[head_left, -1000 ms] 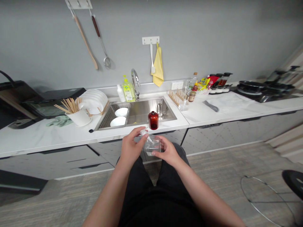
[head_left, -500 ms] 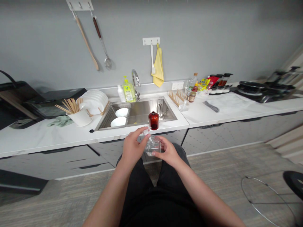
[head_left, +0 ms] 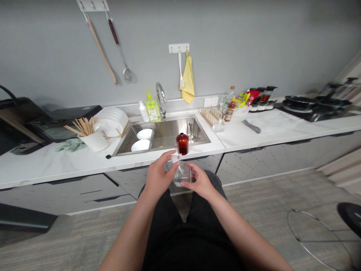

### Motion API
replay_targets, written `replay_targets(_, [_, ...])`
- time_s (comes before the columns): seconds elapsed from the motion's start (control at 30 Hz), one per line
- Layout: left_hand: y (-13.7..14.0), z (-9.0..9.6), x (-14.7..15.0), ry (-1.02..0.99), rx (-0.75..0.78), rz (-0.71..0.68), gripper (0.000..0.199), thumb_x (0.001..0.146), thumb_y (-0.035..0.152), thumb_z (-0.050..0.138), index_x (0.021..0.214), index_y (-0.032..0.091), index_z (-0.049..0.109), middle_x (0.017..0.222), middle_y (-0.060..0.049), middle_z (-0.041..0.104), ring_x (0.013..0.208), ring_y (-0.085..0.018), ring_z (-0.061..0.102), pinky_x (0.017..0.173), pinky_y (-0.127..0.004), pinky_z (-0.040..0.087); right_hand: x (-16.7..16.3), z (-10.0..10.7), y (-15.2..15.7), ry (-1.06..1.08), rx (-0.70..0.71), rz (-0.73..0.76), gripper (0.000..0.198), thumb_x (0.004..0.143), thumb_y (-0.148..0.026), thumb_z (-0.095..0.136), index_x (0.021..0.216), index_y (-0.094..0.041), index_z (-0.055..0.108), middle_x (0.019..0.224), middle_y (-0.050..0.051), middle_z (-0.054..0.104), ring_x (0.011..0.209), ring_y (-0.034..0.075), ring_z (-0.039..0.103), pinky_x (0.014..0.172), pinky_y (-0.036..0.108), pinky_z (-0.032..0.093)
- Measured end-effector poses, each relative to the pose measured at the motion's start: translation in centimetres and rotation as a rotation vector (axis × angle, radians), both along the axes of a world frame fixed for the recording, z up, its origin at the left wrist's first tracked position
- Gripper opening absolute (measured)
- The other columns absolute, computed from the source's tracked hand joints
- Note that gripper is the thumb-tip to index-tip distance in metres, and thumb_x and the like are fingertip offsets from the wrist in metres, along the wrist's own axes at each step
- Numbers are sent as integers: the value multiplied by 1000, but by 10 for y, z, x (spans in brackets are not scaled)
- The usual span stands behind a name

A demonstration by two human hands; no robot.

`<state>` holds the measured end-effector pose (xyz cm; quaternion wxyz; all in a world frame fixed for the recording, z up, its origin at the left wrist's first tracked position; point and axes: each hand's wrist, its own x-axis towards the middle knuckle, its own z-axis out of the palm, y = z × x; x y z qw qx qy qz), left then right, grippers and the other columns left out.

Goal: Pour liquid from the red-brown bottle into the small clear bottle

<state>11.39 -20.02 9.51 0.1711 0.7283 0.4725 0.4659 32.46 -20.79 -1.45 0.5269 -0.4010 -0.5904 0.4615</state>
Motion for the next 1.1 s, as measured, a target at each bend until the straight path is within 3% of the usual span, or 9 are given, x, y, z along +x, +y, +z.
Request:
replay_targets(0.17, [2, -2, -9, -62, 8, 38, 32, 102, 40, 80, 131, 28, 82, 126, -6, 89, 94, -22, 78, 86, -36, 63, 0, -3, 1, 21, -12, 9, 84, 73, -43, 107, 147, -28, 68, 147, 12, 77, 125, 33, 81, 111, 50, 66])
replay_targets(0.3, [3, -8, -20, -160, -51, -22, 29, 98, 38, 84, 124, 26, 83, 126, -8, 87, 90, -20, 74, 85, -36, 61, -1, -6, 3, 23, -20, 8, 86, 72, -46, 108, 148, -30, 68, 148, 11, 77, 124, 32, 81, 110, 49, 67])
replay_targets(0.43, [1, -15, -40, -305, -104, -66, 28, 97, 38, 87, 121, 24, 83, 125, -9, 86, 94, -20, 76, 91, -36, 64, -1, -9, 4, 27, -29, 23, 84, 74, -46, 107, 147, -31, 68, 151, 12, 75, 121, 31, 81, 109, 49, 68])
replay_targets(0.53, [1, -21, -67, -395, -118, -11, 32, 92, 41, 92, 116, 22, 82, 125, -12, 86, 102, -22, 80, 97, -38, 66, 0, -12, 5, 31, -37, 44, 83, 75, -45, 107, 147, -31, 68, 150, 12, 75, 122, 32, 81, 110, 51, 68])
replay_targets(0.63, [8, -32, -107, -474, -129, 136, 41, 83, 46, 97, 109, 20, 78, 122, -13, 86, 106, -26, 82, 100, -41, 68, 0, -18, 7, 38, -57, 48, 83, 76, -45, 107, 148, -31, 68, 149, 13, 76, 119, 33, 83, 109, 53, 68])
replay_targets(0.77, [25, -54, -184, -501, -71, 463, 46, 78, 49, 94, 106, 20, 71, 115, -10, 84, 106, -27, 82, 101, -43, 68, -3, -26, 14, 41, -69, 48, 83, 74, -47, 107, 146, -30, 69, 146, 13, 78, 121, 35, 83, 109, 55, 69])
replay_targets(0.83, [37, -63, -228, -404, -48, 705, 42, 81, 49, 90, 104, 22, 69, 103, -6, 81, 98, -26, 79, 97, -45, 68, -6, -29, 19, 35, -61, 50, 84, 74, -47, 108, 146, -30, 69, 145, 13, 78, 124, 36, 82, 109, 55, 69])
replay_targets(0.93, [57, -74, -289, -54, -78, 1038, 33, 86, 49, 87, 104, 26, 71, 86, 4, 69, 91, -25, 75, 101, -49, 66, -9, -30, 25, 12, -55, 52, 83, 74, -47, 108, 146, -31, 70, 146, 13, 78, 127, 36, 81, 109, 55, 69])
replay_targets(1.1, [95, -85, -340, 201, -91, 1051, 22, 89, 39, 78, 97, 25, 63, 88, 3, 59, 100, -26, 68, 112, -49, 58, -8, -29, 31, 19, -58, 52, 83, 77, -44, 107, 149, -31, 68, 145, 13, 78, 126, 36, 81, 110, 55, 69])
